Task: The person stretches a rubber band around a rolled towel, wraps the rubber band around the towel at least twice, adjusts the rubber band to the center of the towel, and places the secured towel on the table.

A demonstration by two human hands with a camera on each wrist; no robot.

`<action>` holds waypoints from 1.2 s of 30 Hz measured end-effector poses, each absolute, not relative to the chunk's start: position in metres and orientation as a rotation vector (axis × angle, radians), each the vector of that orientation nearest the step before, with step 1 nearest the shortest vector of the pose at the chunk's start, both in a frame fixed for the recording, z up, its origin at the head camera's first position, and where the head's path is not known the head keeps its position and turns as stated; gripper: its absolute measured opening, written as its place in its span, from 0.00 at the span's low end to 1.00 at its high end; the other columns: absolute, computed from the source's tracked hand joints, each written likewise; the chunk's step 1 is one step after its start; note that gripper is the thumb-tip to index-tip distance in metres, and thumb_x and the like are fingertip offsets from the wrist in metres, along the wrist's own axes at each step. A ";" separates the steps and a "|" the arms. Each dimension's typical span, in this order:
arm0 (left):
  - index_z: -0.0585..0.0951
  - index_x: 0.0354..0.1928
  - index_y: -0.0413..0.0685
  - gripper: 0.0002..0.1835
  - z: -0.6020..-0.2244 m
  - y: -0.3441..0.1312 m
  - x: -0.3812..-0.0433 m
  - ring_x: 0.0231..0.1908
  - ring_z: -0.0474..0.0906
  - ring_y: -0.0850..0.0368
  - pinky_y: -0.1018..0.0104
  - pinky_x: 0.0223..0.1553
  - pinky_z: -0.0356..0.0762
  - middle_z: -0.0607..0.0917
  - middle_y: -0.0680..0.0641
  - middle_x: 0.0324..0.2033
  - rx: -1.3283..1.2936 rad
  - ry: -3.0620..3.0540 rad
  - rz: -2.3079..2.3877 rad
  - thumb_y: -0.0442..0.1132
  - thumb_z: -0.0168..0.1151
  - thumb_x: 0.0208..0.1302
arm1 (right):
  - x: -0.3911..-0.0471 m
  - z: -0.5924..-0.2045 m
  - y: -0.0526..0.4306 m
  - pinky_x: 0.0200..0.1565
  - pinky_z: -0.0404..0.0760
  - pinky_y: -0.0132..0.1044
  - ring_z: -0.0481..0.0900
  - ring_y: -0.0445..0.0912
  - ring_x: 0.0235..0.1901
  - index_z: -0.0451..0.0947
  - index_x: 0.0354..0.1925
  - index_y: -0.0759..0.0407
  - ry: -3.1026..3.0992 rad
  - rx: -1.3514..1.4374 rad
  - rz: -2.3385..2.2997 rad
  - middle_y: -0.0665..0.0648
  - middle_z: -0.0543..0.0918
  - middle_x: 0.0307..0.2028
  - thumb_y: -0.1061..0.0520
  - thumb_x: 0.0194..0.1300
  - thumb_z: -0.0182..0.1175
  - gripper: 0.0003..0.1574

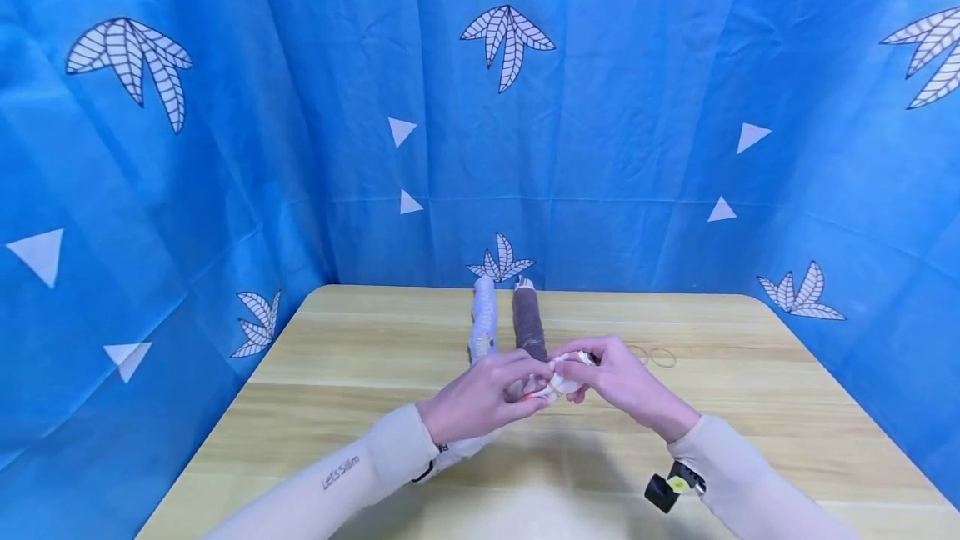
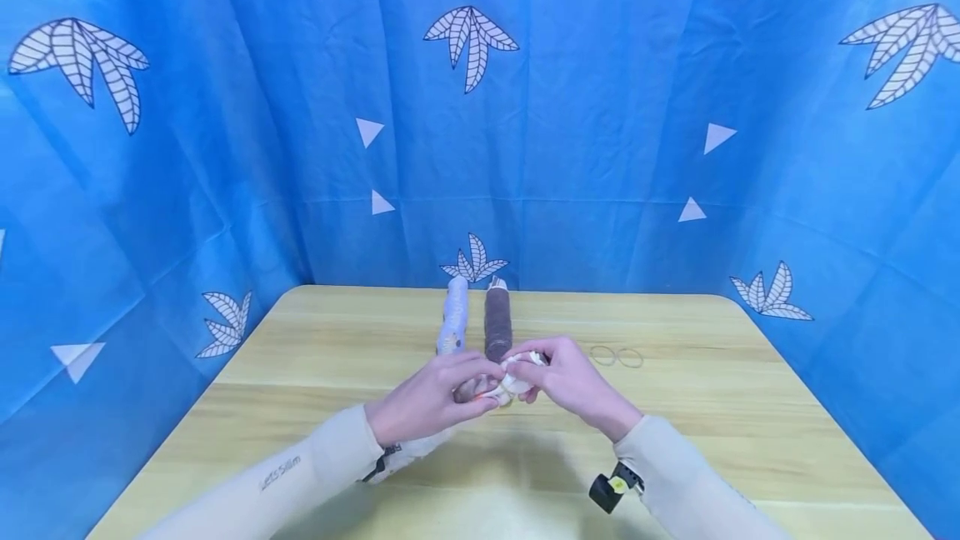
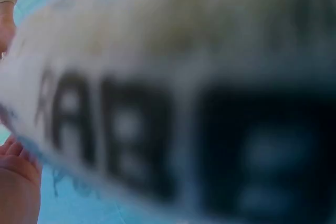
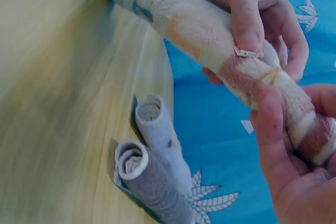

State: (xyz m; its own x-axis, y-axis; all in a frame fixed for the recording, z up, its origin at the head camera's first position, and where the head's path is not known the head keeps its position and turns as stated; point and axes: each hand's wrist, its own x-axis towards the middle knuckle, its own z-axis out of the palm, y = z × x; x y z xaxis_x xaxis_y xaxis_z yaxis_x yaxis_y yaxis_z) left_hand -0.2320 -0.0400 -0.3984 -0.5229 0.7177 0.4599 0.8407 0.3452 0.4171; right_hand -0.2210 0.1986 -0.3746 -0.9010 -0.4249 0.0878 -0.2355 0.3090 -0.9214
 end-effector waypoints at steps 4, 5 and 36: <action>0.80 0.55 0.61 0.16 -0.397 -0.038 -0.232 0.31 0.73 0.70 0.79 0.34 0.75 0.79 0.58 0.39 -1.426 -2.503 -0.941 0.52 0.64 0.69 | -0.219 -0.378 0.198 0.34 0.87 0.42 0.85 0.50 0.31 0.83 0.50 0.68 2.392 -0.560 -1.716 0.64 0.87 0.39 0.57 0.68 0.63 0.17; 0.80 0.54 0.61 0.16 -0.397 -0.037 -0.232 0.31 0.73 0.70 0.79 0.33 0.75 0.78 0.59 0.38 -1.423 -2.530 -0.945 0.54 0.64 0.69 | -0.219 -0.380 0.197 0.34 0.87 0.42 0.85 0.50 0.31 0.83 0.49 0.69 2.390 -0.549 -1.725 0.64 0.87 0.39 0.58 0.68 0.63 0.17; 0.77 0.48 0.66 0.16 -0.401 -0.040 -0.240 0.30 0.72 0.64 0.72 0.32 0.73 0.78 0.57 0.34 -1.274 -2.700 -1.209 0.35 0.64 0.65 | -0.227 -0.380 0.211 0.36 0.84 0.36 0.82 0.46 0.35 0.83 0.55 0.57 2.561 -0.583 -1.600 0.60 0.86 0.48 0.52 0.70 0.62 0.18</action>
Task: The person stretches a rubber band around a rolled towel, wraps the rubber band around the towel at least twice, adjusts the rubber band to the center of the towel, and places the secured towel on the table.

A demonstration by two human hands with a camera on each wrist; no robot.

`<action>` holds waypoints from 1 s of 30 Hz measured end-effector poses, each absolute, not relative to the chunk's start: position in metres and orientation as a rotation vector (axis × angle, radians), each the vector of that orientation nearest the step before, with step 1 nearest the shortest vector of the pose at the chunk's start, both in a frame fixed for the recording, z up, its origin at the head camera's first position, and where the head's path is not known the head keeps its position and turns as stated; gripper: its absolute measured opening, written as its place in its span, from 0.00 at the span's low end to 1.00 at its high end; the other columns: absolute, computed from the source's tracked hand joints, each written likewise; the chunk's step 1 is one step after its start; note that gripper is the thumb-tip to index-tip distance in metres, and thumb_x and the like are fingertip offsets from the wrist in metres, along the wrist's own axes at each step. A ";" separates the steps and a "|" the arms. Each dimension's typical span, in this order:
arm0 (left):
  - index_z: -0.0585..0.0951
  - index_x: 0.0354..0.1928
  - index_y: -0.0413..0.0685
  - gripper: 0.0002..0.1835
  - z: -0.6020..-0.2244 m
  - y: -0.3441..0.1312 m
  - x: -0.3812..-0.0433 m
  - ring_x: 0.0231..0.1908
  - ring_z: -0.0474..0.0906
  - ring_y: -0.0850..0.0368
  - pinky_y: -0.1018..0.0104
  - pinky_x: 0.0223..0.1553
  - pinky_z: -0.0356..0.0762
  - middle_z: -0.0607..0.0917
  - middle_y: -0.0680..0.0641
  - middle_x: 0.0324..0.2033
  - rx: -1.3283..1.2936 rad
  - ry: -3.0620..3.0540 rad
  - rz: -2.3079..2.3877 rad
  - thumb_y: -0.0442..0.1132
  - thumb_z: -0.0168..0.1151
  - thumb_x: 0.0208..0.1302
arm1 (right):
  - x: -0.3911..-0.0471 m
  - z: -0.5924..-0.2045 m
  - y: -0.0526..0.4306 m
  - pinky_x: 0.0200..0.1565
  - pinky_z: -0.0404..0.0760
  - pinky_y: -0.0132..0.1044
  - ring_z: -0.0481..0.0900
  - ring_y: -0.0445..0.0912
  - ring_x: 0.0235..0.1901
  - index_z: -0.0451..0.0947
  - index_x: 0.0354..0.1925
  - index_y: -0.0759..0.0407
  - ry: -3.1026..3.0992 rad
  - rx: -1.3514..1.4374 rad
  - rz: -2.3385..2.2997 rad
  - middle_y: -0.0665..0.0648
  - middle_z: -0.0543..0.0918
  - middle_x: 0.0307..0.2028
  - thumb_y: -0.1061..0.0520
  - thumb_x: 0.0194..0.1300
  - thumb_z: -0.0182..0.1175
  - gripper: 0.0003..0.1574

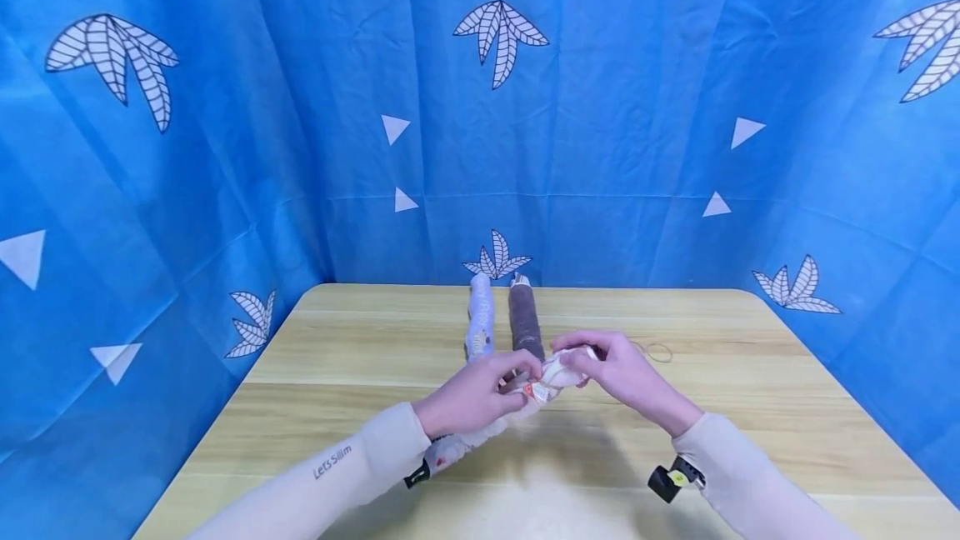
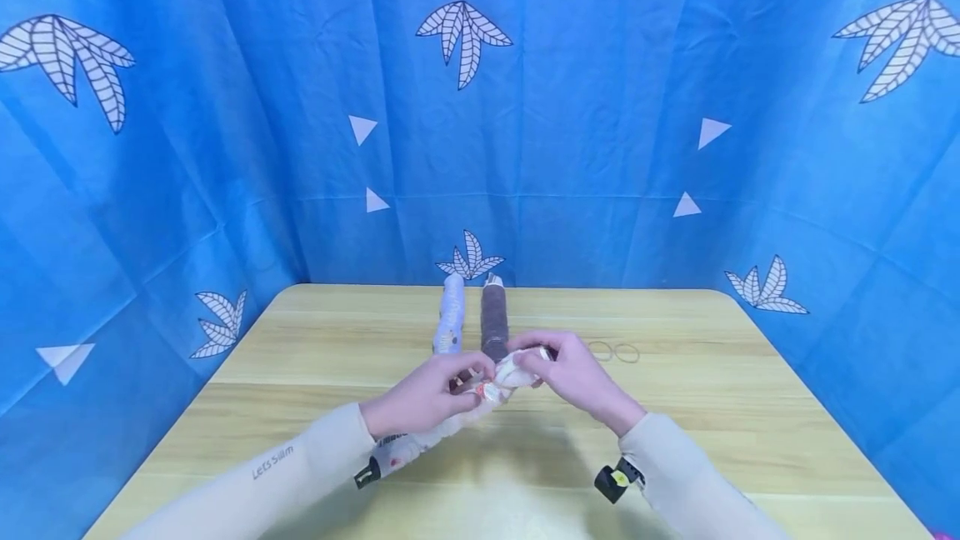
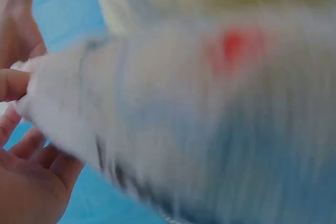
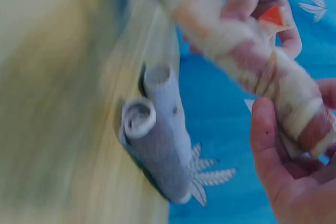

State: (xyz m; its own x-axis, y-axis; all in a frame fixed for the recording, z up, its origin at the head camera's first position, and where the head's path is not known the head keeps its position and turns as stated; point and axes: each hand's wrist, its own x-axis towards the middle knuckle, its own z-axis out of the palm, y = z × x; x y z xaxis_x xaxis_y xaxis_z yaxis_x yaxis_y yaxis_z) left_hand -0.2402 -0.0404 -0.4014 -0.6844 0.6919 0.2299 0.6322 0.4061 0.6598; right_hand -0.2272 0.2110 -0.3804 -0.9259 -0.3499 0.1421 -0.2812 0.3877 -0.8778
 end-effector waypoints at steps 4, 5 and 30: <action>0.78 0.48 0.63 0.16 -0.400 -0.041 -0.248 0.36 0.77 0.59 0.68 0.40 0.77 0.82 0.54 0.42 1.041 2.349 1.352 0.31 0.61 0.66 | -0.225 -0.380 0.217 0.37 0.83 0.36 0.81 0.47 0.38 0.80 0.60 0.52 2.579 -0.858 -1.514 0.56 0.83 0.55 0.52 0.70 0.63 0.21; 0.78 0.49 0.61 0.16 -0.400 -0.042 -0.250 0.38 0.77 0.58 0.67 0.42 0.77 0.82 0.53 0.44 1.017 2.308 1.387 0.30 0.60 0.66 | -0.225 -0.380 0.219 0.38 0.83 0.36 0.81 0.47 0.39 0.80 0.60 0.51 2.569 -0.912 -1.500 0.56 0.82 0.56 0.53 0.70 0.63 0.21; 0.78 0.63 0.63 0.23 -0.405 -0.036 -0.231 0.38 0.75 0.66 0.76 0.42 0.79 0.74 0.57 0.51 1.473 2.916 0.961 0.41 0.65 0.67 | -0.222 -0.381 0.209 0.26 0.78 0.35 0.86 0.52 0.32 0.85 0.50 0.56 2.693 -0.557 -1.598 0.53 0.88 0.33 0.48 0.70 0.63 0.17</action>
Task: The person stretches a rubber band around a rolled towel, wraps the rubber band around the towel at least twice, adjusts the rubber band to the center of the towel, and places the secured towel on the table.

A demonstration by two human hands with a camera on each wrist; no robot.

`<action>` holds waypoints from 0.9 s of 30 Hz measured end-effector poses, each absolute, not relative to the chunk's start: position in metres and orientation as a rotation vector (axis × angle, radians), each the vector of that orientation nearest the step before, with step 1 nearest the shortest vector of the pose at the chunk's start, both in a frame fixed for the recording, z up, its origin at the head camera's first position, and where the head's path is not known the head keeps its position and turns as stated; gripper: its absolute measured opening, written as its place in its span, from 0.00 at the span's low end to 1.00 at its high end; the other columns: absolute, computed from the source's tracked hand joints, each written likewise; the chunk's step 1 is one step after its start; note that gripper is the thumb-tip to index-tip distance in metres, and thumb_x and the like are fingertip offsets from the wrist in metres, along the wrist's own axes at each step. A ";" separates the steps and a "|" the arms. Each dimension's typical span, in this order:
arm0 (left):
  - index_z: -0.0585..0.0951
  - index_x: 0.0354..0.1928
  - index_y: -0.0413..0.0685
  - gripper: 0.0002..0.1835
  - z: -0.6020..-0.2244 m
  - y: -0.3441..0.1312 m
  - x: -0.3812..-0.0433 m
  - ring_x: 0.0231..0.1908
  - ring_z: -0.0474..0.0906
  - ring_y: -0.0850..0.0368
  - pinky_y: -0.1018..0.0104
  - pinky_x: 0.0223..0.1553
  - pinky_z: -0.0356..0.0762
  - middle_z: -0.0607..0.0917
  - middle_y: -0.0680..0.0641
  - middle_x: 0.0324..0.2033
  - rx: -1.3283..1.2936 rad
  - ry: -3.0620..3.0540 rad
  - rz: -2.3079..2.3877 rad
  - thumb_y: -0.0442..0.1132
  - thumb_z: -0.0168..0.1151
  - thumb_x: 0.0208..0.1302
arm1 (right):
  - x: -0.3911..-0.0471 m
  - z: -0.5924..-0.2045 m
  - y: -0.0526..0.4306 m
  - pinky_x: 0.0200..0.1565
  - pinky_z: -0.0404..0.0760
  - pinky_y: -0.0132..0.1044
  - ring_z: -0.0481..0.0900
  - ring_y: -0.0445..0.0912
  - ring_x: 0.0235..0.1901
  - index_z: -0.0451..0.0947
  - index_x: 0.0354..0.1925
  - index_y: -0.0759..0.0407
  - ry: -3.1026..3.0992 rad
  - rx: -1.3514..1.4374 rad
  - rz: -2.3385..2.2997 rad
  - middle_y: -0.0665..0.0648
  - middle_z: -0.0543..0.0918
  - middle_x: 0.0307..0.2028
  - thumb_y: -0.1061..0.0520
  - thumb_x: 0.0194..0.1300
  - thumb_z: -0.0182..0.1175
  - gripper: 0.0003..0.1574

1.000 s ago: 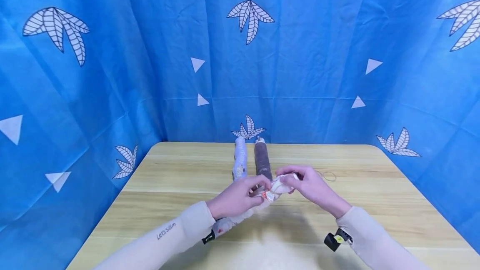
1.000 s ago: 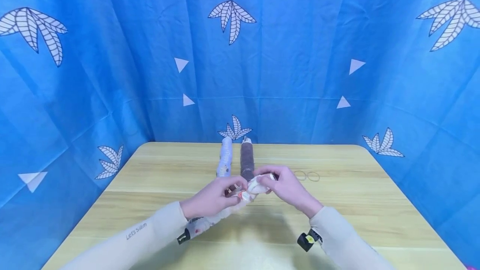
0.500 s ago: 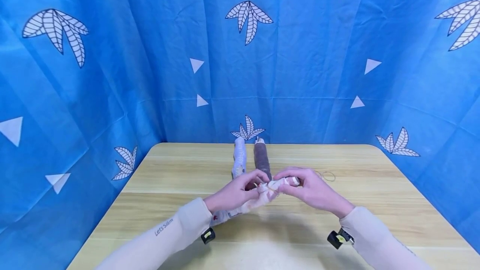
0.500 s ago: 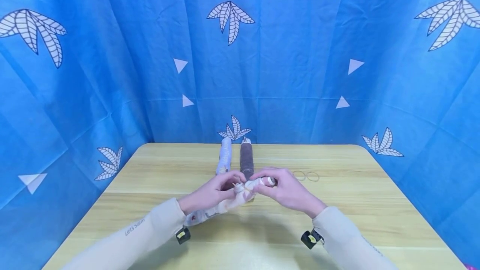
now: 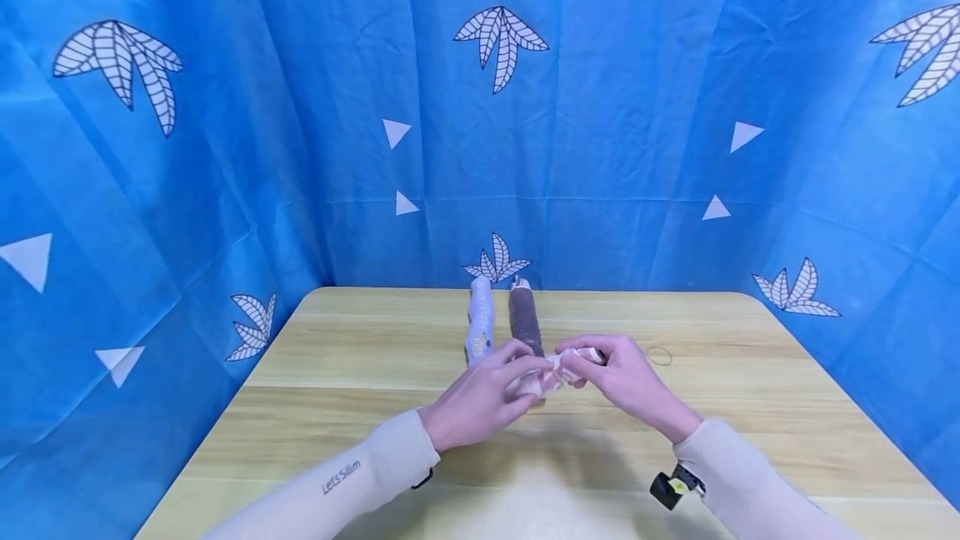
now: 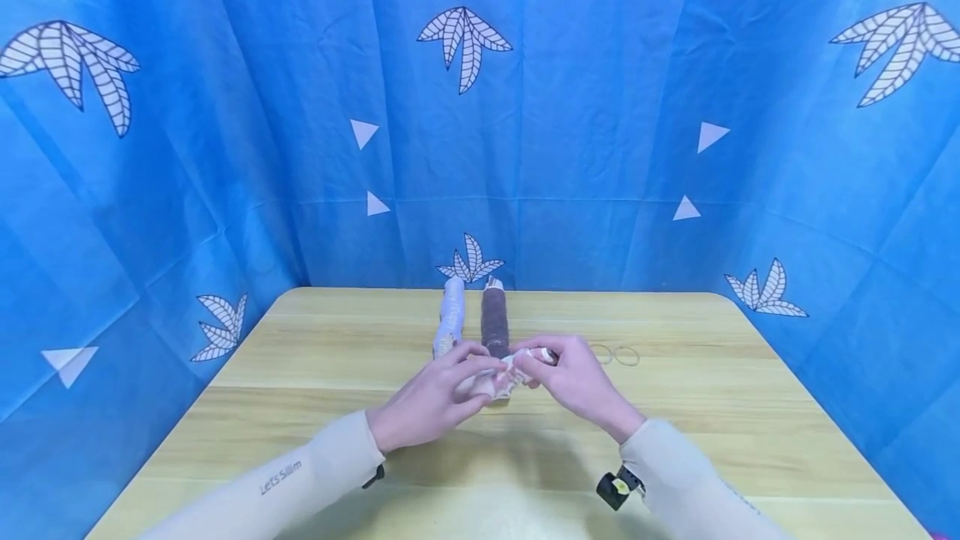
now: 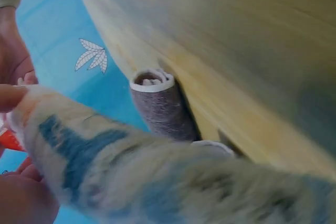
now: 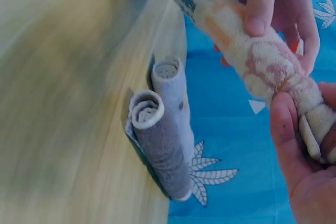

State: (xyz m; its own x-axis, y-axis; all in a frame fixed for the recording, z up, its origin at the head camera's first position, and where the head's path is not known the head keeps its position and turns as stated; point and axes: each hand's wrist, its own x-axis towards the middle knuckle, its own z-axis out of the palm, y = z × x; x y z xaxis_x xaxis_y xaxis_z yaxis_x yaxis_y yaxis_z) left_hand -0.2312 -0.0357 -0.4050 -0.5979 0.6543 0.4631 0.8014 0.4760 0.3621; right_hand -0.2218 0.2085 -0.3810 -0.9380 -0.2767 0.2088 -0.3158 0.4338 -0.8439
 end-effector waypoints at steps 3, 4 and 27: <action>0.80 0.60 0.61 0.21 -0.403 -0.033 -0.232 0.32 0.72 0.67 0.79 0.33 0.75 0.72 0.56 0.47 -1.236 -2.506 -0.784 0.38 0.65 0.65 | -0.220 -0.384 0.207 0.22 0.74 0.33 0.85 0.50 0.30 0.86 0.48 0.55 -2.638 0.488 1.558 0.52 0.88 0.31 0.48 0.69 0.64 0.15; 0.81 0.58 0.61 0.21 -0.403 -0.032 -0.232 0.31 0.72 0.67 0.79 0.31 0.74 0.71 0.56 0.46 -1.240 -2.519 -0.779 0.37 0.66 0.64 | -0.219 -0.385 0.206 0.22 0.73 0.33 0.84 0.49 0.29 0.86 0.47 0.55 -2.641 0.484 1.555 0.52 0.87 0.31 0.48 0.69 0.64 0.15; 0.78 0.39 0.62 0.06 -0.404 -0.037 -0.235 0.20 0.65 0.69 0.79 0.19 0.62 0.70 0.57 0.41 -1.286 -2.456 -0.506 0.45 0.67 0.65 | -0.225 -0.384 0.211 0.36 0.86 0.40 0.85 0.47 0.30 0.81 0.51 0.74 -2.550 0.378 1.943 0.63 0.87 0.40 0.56 0.70 0.62 0.21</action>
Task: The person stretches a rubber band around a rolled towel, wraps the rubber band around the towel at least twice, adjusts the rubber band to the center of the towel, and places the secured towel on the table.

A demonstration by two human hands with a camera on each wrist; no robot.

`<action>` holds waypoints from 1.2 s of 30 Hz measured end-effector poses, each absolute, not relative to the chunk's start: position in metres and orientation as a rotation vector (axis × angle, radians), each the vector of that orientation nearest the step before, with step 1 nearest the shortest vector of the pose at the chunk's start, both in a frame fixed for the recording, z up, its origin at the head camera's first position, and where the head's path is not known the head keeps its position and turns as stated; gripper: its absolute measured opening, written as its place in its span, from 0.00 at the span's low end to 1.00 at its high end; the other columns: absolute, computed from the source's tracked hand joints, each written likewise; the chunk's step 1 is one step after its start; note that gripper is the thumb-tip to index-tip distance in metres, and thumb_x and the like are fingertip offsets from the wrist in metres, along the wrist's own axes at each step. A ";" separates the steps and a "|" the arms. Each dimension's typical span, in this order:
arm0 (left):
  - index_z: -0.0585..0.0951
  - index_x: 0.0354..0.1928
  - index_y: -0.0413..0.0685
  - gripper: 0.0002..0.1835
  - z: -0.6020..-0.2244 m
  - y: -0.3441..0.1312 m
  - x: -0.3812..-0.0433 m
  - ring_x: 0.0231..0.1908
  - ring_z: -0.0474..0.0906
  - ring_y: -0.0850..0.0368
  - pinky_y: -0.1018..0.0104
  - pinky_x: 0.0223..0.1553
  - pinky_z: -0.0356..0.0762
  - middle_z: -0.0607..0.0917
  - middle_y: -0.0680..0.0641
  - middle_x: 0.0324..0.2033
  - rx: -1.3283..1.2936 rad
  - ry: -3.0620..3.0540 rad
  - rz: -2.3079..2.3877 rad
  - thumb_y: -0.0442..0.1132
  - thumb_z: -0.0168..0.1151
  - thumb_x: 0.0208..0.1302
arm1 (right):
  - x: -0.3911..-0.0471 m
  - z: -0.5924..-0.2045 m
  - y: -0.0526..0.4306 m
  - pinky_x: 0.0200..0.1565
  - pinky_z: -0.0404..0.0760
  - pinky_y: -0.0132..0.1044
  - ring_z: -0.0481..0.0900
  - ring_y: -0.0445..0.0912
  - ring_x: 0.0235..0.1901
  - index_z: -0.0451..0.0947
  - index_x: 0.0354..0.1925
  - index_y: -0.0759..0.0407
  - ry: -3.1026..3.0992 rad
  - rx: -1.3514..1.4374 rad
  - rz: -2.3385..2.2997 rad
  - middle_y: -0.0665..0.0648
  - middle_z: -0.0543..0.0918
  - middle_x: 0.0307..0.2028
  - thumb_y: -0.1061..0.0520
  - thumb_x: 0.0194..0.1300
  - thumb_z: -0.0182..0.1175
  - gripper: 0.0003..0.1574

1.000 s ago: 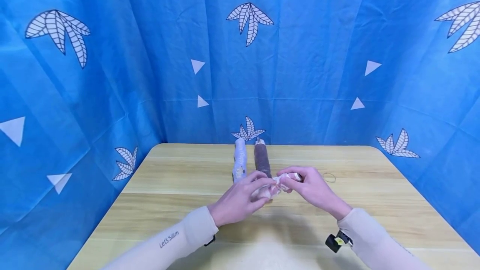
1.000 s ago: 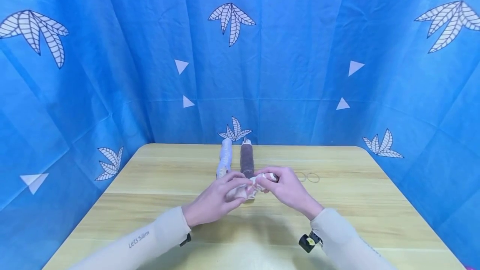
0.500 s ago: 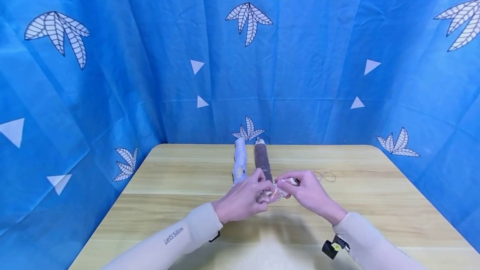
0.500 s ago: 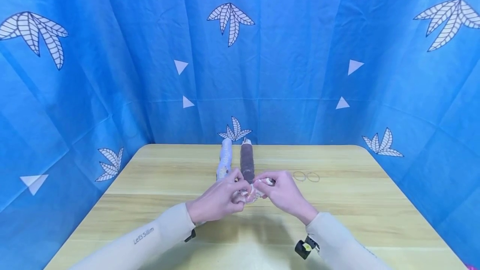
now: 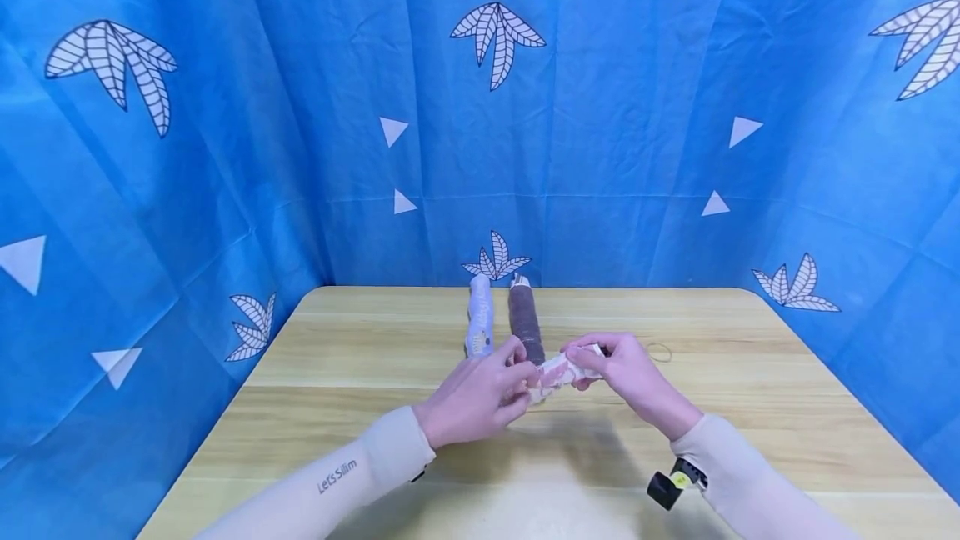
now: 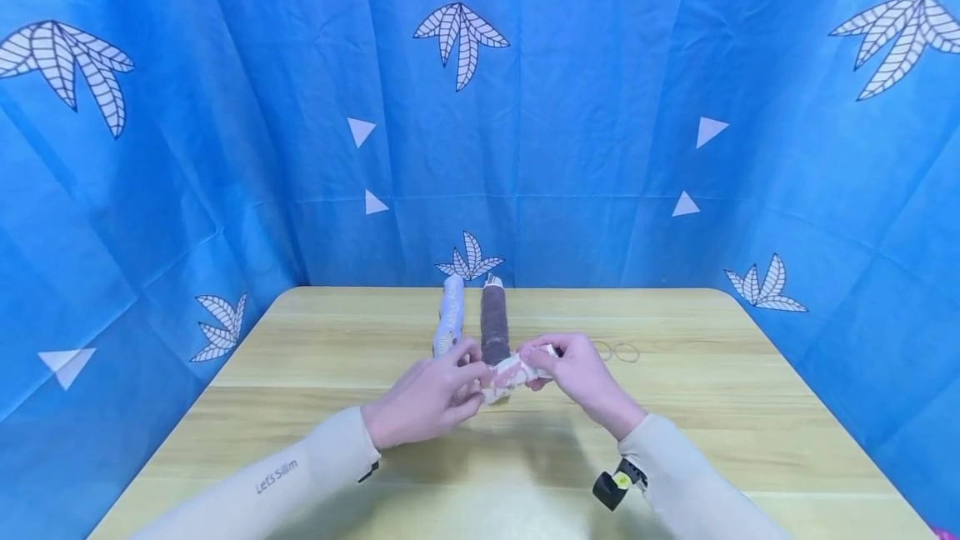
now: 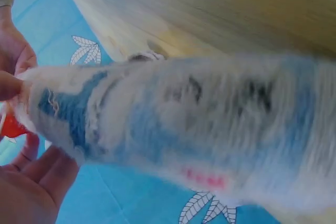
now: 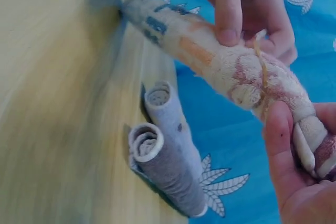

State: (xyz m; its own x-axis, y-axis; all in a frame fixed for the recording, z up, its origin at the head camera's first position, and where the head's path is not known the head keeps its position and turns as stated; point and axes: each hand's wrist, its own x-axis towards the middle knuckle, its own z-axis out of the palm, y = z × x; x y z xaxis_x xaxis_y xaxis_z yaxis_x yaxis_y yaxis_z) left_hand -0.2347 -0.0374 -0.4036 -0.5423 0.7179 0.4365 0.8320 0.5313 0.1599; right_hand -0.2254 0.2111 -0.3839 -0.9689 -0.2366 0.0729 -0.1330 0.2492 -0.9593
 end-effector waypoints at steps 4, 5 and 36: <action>0.76 0.44 0.61 0.12 -0.404 -0.035 -0.236 0.24 0.67 0.68 0.77 0.22 0.66 0.72 0.58 0.43 -1.230 -2.509 -0.656 0.48 0.69 0.64 | -0.226 -0.381 0.210 0.35 0.87 0.41 0.84 0.48 0.30 0.81 0.52 0.71 2.443 -0.462 -1.810 0.63 0.86 0.39 0.54 0.71 0.62 0.21; 0.75 0.46 0.61 0.13 -0.404 -0.035 -0.236 0.27 0.69 0.68 0.77 0.25 0.68 0.73 0.58 0.44 -1.221 -2.528 -0.717 0.48 0.69 0.65 | -0.226 -0.381 0.210 0.36 0.87 0.41 0.84 0.48 0.31 0.81 0.52 0.69 2.457 -0.500 -1.793 0.63 0.86 0.40 0.53 0.71 0.62 0.21; 0.74 0.58 0.68 0.20 -0.416 -0.031 -0.227 0.31 0.73 0.63 0.71 0.35 0.76 0.69 0.52 0.62 -1.165 -2.419 -0.950 0.47 0.66 0.66 | -0.228 -0.377 0.222 0.39 0.84 0.37 0.83 0.45 0.40 0.84 0.53 0.44 2.709 -0.908 -1.472 0.50 0.87 0.49 0.49 0.66 0.68 0.17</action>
